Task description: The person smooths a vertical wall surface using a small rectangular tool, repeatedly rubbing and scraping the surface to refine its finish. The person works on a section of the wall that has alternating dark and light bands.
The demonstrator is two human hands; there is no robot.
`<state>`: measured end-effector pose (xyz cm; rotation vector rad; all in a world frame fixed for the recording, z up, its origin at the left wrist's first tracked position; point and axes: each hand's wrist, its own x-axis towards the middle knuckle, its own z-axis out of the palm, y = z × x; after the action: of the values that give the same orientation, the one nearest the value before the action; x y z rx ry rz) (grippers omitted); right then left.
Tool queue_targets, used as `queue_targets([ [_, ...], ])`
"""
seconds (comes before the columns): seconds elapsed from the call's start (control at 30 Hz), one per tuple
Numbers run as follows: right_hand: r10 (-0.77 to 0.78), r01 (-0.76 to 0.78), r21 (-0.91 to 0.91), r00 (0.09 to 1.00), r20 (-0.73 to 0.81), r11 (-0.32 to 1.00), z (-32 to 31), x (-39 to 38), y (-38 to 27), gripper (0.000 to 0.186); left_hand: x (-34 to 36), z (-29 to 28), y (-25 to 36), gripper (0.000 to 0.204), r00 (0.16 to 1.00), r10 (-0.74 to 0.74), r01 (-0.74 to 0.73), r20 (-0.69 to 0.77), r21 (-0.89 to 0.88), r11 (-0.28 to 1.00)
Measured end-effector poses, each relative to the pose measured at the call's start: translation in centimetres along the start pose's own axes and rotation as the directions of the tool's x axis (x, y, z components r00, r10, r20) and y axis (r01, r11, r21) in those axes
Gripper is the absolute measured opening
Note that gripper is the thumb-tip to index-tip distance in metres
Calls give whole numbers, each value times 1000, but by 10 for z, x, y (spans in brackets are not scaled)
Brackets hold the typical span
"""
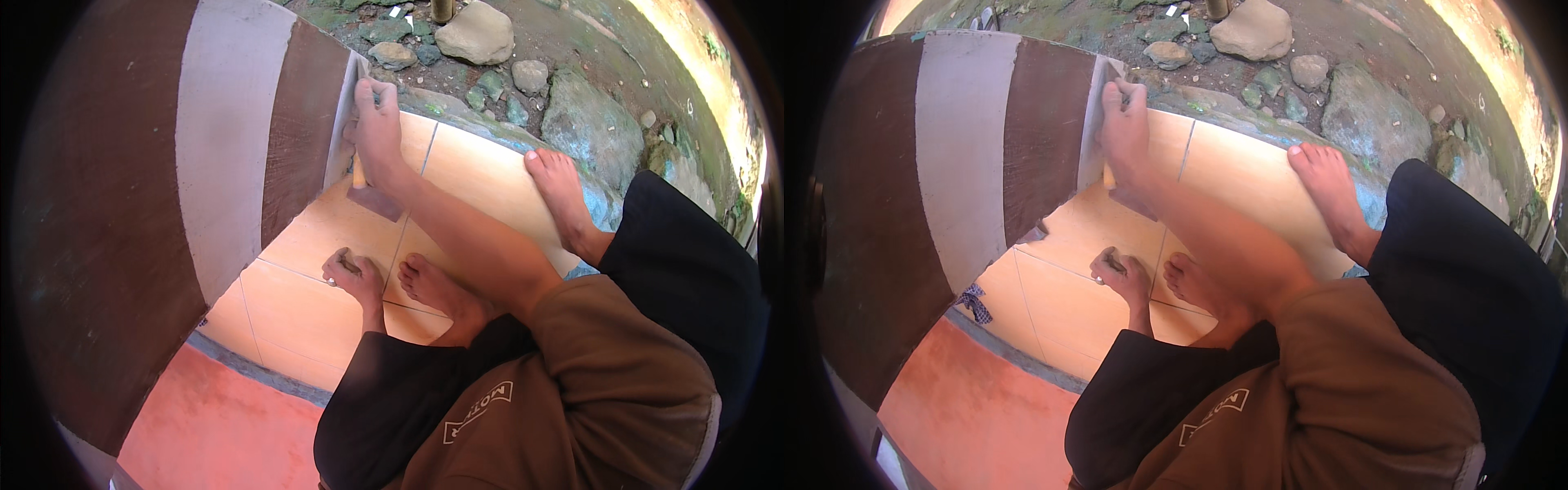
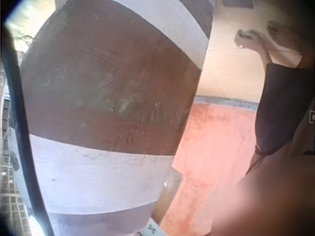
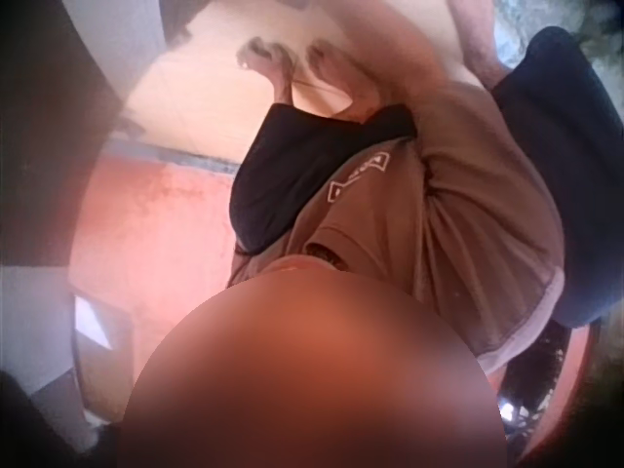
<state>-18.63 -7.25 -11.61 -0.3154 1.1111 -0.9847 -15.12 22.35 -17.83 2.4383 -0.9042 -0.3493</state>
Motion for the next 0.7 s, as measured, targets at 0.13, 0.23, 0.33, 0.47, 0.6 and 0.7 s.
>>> queue_targets([
  [0.13,74,-74,-23,997,2,997,-3,5,-17,33,-2,-4,3,32,1000,-23,23,-1,-16,1000],
  [0.23,-20,20,-50,1000,4,999,4,1,-21,32,-8,-6,3,31,999,-46,45,-18,-30,999],
  [0.33,23,-23,-1,998,55,1000,-1,-10,-15,32,-5,-5,-1,34,1000,27,-26,-15,45,999],
  [0.47,34,-35,20,999,9,999,-4,19,-19,32,-1,1,3,32,999,39,-39,-11,13,999],
  [0.6,44,-43,-23,996,75,999,0,-7,-20,33,-10,-13,-10,31,999,39,-38,-12,81,996],
  [0.7,130,-135,-53,987,-93,989,-16,32,-7,46,-3,1,8,30,999,29,-28,-16,46,999],
])
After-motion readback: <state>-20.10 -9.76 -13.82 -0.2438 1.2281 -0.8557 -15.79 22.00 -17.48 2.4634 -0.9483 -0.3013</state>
